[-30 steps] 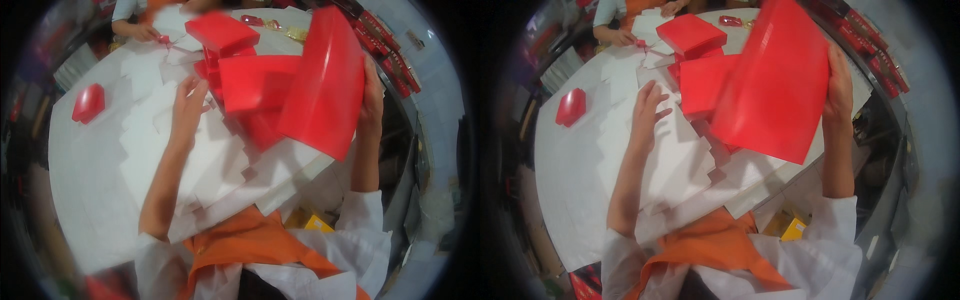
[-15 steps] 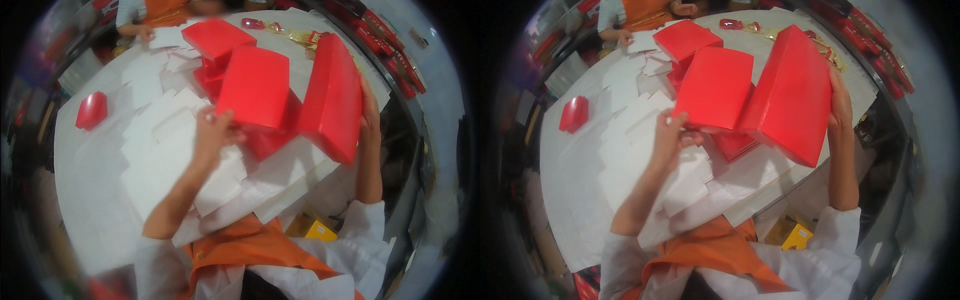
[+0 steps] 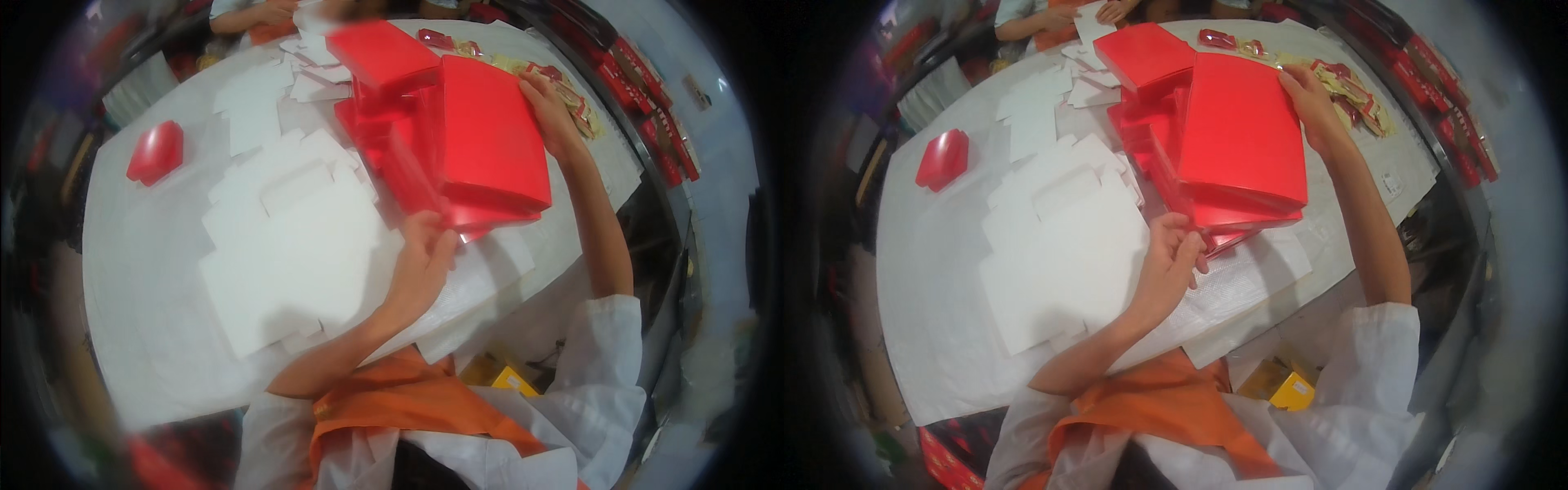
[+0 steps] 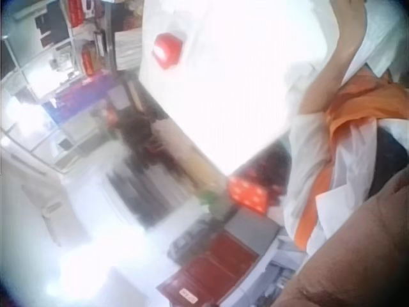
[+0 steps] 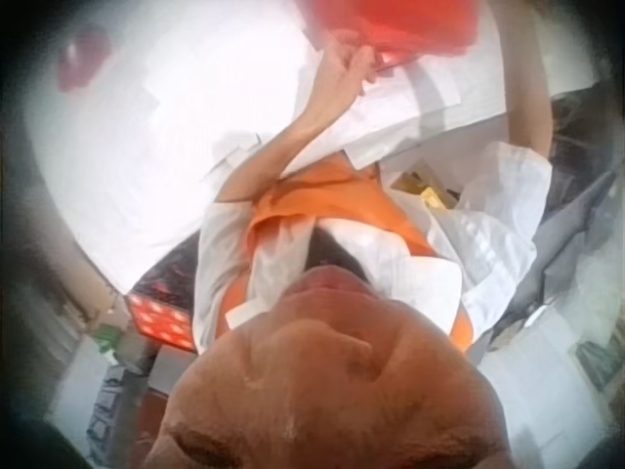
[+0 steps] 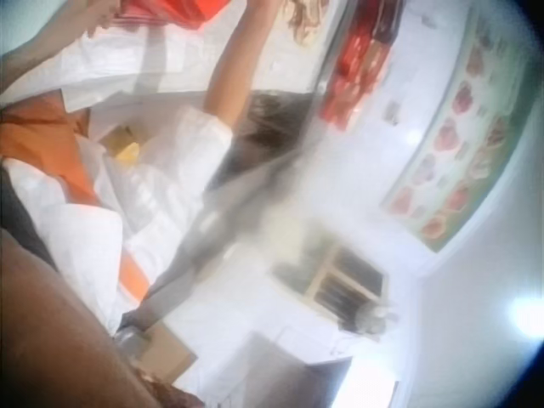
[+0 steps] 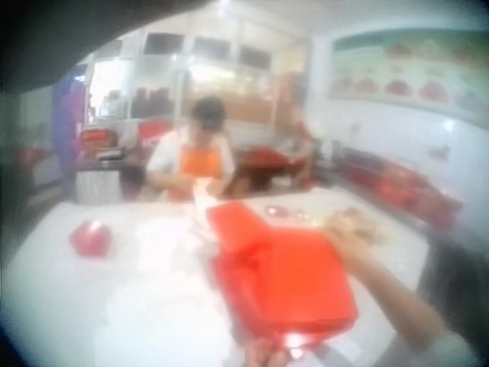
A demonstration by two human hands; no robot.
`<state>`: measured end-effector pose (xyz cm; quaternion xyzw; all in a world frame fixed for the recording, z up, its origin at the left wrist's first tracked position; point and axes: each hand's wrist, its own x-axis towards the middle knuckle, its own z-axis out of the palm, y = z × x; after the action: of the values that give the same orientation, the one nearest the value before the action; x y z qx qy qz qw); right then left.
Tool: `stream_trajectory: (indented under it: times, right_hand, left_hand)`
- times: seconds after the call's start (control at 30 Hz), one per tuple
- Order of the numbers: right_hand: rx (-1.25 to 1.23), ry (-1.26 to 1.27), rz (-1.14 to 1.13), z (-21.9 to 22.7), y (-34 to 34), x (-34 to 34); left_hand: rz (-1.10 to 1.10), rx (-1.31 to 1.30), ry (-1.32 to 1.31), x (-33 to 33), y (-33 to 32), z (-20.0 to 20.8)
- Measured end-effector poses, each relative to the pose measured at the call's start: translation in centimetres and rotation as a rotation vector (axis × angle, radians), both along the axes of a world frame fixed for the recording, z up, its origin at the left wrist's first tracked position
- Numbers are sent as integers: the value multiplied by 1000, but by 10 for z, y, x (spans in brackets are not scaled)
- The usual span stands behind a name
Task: The person assembles small red boxes by hand. They pick up a white flat-folded cardboard piece, fold it into a box shape, and then insert a red rectangular insert into the white box. The person repeats this process continuously, stacking the finished boxes on the table.
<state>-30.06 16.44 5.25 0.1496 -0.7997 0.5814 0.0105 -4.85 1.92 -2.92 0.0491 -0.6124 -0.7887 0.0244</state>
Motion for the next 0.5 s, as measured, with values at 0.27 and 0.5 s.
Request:
stream_trajectory:
  times: [0.27,0.5]
  right_hand:
    - [-285,-371,274,9,1,47]
    - [-389,-477,190,13,-30,36]
  left_hand:
    - [226,-110,224,-35,-4,8]
    - [237,-187,341,-85,-12,20]
